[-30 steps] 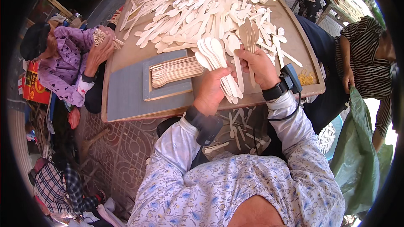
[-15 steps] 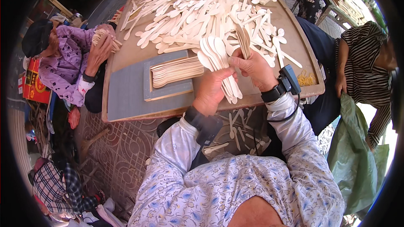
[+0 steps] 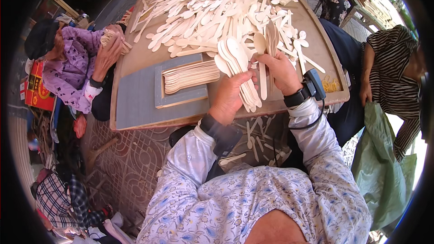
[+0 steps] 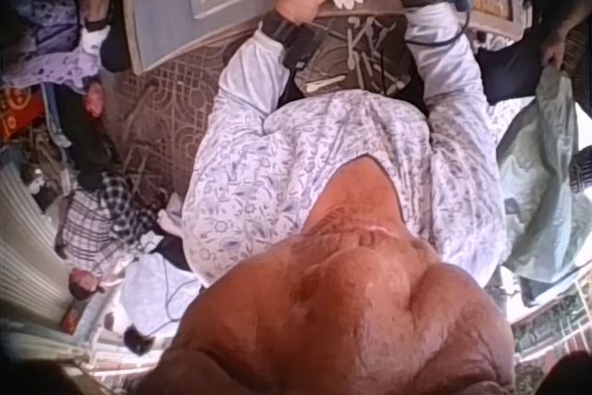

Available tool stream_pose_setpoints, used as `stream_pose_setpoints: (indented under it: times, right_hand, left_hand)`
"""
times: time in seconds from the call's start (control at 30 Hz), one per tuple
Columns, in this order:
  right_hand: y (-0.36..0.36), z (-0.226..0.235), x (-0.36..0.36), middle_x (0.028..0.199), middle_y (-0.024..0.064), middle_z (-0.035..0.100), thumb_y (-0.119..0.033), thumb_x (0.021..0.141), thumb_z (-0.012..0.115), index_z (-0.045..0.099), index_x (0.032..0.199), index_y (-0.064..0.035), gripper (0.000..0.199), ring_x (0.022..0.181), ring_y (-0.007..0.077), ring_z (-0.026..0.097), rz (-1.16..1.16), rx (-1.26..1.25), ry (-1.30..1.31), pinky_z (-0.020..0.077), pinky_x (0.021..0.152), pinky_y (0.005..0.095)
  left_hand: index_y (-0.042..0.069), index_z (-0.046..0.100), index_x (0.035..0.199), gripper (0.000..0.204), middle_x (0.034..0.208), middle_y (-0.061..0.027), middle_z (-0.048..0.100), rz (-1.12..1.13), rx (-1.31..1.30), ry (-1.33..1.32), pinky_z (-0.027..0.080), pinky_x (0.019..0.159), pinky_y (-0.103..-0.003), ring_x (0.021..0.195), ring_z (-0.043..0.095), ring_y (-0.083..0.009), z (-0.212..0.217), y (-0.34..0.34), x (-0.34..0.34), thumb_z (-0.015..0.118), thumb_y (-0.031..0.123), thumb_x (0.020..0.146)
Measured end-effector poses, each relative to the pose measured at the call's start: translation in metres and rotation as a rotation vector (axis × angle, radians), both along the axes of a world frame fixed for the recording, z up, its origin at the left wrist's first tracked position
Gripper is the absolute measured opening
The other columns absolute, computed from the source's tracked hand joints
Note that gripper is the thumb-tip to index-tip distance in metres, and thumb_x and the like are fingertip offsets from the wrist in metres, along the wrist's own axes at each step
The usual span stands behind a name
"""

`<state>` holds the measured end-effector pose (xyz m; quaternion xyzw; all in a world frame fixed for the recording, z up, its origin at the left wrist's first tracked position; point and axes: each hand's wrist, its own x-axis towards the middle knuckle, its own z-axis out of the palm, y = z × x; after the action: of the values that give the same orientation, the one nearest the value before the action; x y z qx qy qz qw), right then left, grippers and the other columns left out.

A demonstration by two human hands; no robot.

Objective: Sorting and aligning wooden disposable spoons on a table.

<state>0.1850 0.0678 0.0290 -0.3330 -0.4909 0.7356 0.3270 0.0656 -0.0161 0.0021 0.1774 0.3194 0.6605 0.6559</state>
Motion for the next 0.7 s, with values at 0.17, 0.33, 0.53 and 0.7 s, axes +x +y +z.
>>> stream_pose_setpoints:
  times: [0.17, 0.33, 0.53, 0.7]
  right_hand:
    - [0.01, -0.002, 0.013, 0.059, -0.0017, 0.049, -0.013, 0.078, 0.059, 0.053, 0.074, -0.0063, 0.01, 0.047, 0.006, 0.039, -0.048, 0.142, 0.034, 0.0303, 0.043, 0.0197]
    - [-0.011, 0.003, -0.002, 0.057, -0.0047, 0.046, -0.018, 0.076, 0.066, 0.055, 0.073, -0.0074, 0.016, 0.048, 0.0032, 0.038, 0.114, 0.199, -0.168, 0.0281, 0.042, 0.0176]
    - [-0.011, 0.009, -0.002, 0.059, -0.005, 0.047, -0.013, 0.075, 0.066, 0.055, 0.074, -0.0061, 0.013, 0.05, 0.0025, 0.039, 0.046, 0.183, -0.204, 0.0294, 0.043, 0.018]
    - [-0.01, 0.007, 0.0, 0.06, -0.0046, 0.047, -0.012, 0.076, 0.065, 0.055, 0.074, -0.0061, 0.012, 0.051, 0.003, 0.041, 0.104, 0.136, -0.158, 0.0298, 0.043, 0.0179]
  left_hand:
    - [0.0, 0.05, 0.106, 0.03, 0.089, -0.0076, 0.056, 0.014, -0.001, 0.038, 0.049, 0.063, -0.031, 0.074, 0.054, -0.0159, -0.007, 0.002, -0.001, 0.055, 0.001, 0.076]
    - [0.001, 0.05, 0.108, 0.034, 0.089, -0.0059, 0.056, 0.002, 0.035, 0.168, 0.047, 0.062, -0.028, 0.073, 0.055, -0.0144, 0.006, 0.0, 0.007, 0.057, 0.002, 0.075]
    - [0.001, 0.048, 0.113, 0.038, 0.095, -0.0051, 0.056, 0.016, 0.053, 0.215, 0.047, 0.063, -0.028, 0.077, 0.054, -0.0134, 0.01, 0.0, 0.012, 0.055, 0.002, 0.076]
    - [0.001, 0.046, 0.117, 0.041, 0.093, -0.0057, 0.056, -0.007, 0.055, 0.176, 0.047, 0.062, -0.028, 0.077, 0.055, -0.0137, 0.0, 0.001, 0.008, 0.053, 0.001, 0.077]
